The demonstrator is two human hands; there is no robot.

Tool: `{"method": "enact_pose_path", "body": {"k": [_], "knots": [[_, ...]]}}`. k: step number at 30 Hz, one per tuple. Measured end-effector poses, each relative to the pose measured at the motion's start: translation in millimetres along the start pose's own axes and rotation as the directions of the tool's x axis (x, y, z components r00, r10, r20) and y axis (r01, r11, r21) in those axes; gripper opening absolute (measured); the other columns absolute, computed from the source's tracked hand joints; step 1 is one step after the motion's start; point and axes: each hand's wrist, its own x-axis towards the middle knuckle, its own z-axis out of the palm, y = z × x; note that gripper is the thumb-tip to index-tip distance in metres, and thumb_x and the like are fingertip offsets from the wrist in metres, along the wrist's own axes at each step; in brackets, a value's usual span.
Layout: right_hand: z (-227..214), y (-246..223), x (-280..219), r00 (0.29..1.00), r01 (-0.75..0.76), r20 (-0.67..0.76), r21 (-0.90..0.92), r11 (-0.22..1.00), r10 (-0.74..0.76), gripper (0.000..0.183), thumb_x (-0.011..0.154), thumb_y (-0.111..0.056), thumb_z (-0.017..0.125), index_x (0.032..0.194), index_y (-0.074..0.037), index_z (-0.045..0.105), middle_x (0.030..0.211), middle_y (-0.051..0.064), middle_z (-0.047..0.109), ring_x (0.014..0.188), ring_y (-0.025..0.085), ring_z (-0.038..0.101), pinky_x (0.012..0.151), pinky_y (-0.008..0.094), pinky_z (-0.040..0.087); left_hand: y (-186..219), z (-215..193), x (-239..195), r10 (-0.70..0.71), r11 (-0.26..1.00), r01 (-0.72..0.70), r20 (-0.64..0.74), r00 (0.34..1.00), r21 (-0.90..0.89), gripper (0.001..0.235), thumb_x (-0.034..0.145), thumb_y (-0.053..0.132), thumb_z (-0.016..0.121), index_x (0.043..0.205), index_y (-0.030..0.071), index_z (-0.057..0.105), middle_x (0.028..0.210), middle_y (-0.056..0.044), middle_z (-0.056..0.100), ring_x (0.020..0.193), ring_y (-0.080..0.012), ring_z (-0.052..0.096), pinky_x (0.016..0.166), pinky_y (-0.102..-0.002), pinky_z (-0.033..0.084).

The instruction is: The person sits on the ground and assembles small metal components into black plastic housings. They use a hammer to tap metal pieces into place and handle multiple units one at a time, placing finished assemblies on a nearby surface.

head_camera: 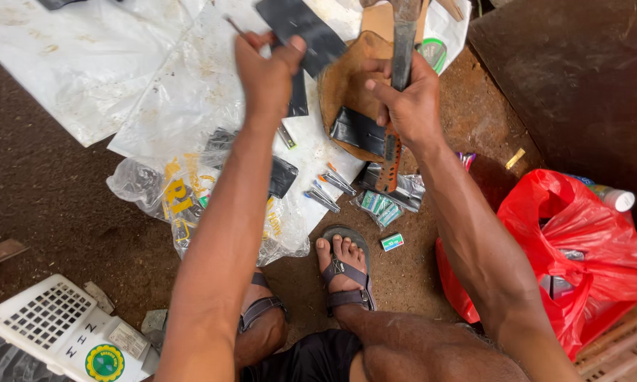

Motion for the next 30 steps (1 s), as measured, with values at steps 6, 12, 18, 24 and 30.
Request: {"method": "enact_pose_path", "body": {"k": [6, 12, 18, 24, 30], "knots": [[-52, 11, -44, 0.977, -0.073, -0.209, -0.174, 0.982, 0.036, 0.033, 0.089, 0.012, 0.072, 0.102, -0.007, 0.049, 0.103, 0.019, 0.075, 0.053, 0.011, 0.063, 0.039, 0.025, 0.049, 22, -22, -5, 0.421, 0.521, -0.431, 0.217, 0.881, 0.737, 0.068, 0.079, 0.014, 0.100, 0.110, 0.003, 0.040, 0.111, -0.017, 0.052, 0.107, -0.0321, 0.058, 0.097, -0.045, 0.046], [-72, 48, -93, 0.942, -0.146, -0.319, -0.117, 0.982, 0.102, 0.034, 0.085, 0.012, 0.074, 0.099, -0.007, 0.050, 0.099, 0.016, 0.075, 0.056, 0.011, 0.064, 0.041, 0.026, 0.049, 1, 32, -104, 0.056, 0.258, -0.750, 0.766, 0.641, 0.609, 0.055, 0.071, 0.002, 0.085, 0.112, 0.004, 0.049, 0.116, -0.016, 0.059, 0.122, -0.0376, 0.053, 0.102, -0.066, 0.035], [-77, 58, -116, 0.928, -0.165, -0.352, -0.084, 0.983, 0.126, 0.028, 0.087, 0.008, 0.074, 0.097, -0.005, 0.051, 0.087, 0.011, 0.071, 0.049, 0.012, 0.058, 0.038, 0.027, 0.045, 11, 46, -100, -0.095, 0.071, -0.836, 0.838, 0.538, 0.544, 0.043, 0.077, -0.005, 0.077, 0.108, 0.006, 0.049, 0.110, -0.011, 0.057, 0.126, -0.0346, 0.053, 0.113, -0.073, 0.028], [-74, 53, -127, 0.921, -0.174, -0.366, -0.067, 0.982, 0.138, 0.015, 0.097, 0.004, 0.068, 0.094, -0.003, 0.055, 0.074, 0.008, 0.063, 0.044, 0.013, 0.057, 0.035, 0.028, 0.043, 13, 55, -107, 0.026, 0.387, -0.696, 0.747, 0.664, 0.605, 0.031, 0.088, 0.020, 0.074, 0.103, 0.006, 0.051, 0.106, -0.012, 0.049, 0.105, -0.0324, 0.052, 0.098, -0.061, 0.037], [-78, 51, -142, 0.916, -0.168, -0.370, 0.003, 0.986, 0.157, 0.013, 0.095, 0.006, 0.065, 0.095, -0.002, 0.055, 0.078, 0.010, 0.066, 0.044, 0.013, 0.058, 0.036, 0.027, 0.042, -14, 70, -121, -0.015, 0.831, -0.333, 0.616, 0.788, 0.446, 0.018, 0.108, 0.018, 0.061, 0.109, 0.002, 0.068, 0.104, -0.010, 0.053, 0.095, -0.0207, 0.056, 0.087, -0.038, 0.050]]}}
